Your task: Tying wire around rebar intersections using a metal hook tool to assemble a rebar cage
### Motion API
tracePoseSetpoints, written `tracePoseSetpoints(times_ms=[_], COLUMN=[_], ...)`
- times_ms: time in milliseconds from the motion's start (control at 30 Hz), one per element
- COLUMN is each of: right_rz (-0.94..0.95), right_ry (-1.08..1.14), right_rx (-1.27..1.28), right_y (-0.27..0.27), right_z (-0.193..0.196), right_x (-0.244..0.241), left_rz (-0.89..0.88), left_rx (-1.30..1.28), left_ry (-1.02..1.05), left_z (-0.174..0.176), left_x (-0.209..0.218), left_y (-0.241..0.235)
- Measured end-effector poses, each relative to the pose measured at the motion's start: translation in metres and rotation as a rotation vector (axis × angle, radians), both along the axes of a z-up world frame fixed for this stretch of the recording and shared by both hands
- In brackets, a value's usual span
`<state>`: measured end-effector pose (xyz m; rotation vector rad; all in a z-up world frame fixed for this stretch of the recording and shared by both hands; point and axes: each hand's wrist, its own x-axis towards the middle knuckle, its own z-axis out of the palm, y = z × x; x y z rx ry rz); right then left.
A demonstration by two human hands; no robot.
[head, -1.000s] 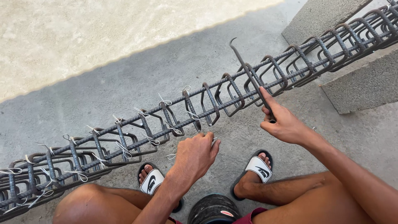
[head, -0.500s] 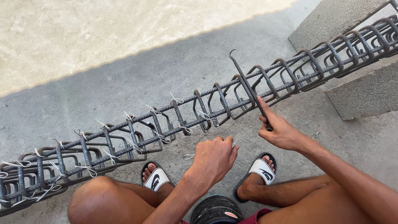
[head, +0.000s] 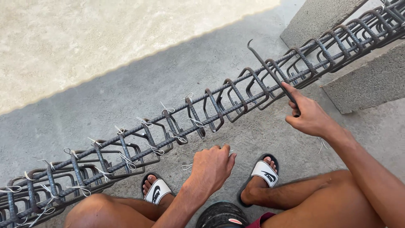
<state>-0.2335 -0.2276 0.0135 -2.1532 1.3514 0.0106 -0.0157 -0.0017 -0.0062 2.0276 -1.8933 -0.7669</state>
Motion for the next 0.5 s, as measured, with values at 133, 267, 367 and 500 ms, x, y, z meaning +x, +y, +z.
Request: tracePoseSetpoints(times_ms=[133,267,367,500], right_rz=[0.016,-0.049,-0.061,-0.067], right_ry=[0.064,0.003,-0.086,-0.009], right_rx=[-0.078,-0.032,-0.126,-0.186], right_y=[-0.008,-0.008,-0.024,-0.036], right_z=[-0.008,0.004,0.004,-0.005], right_x=[-0.010,-0.013,-0.027,-0.046], left_rz=[0.025,0.014,0.005,0.011], left_rx=[0.003,-0.009,0.059,0.067], left_ry=[-0.008,-0.002,0.008,0.006], left_z=[0.002,-0.002,-0.005,-0.006], left_x=[-0.001,-0.003,-0.005,-0.004], left_y=[-0.001,-0.003,-0.004,-0.003])
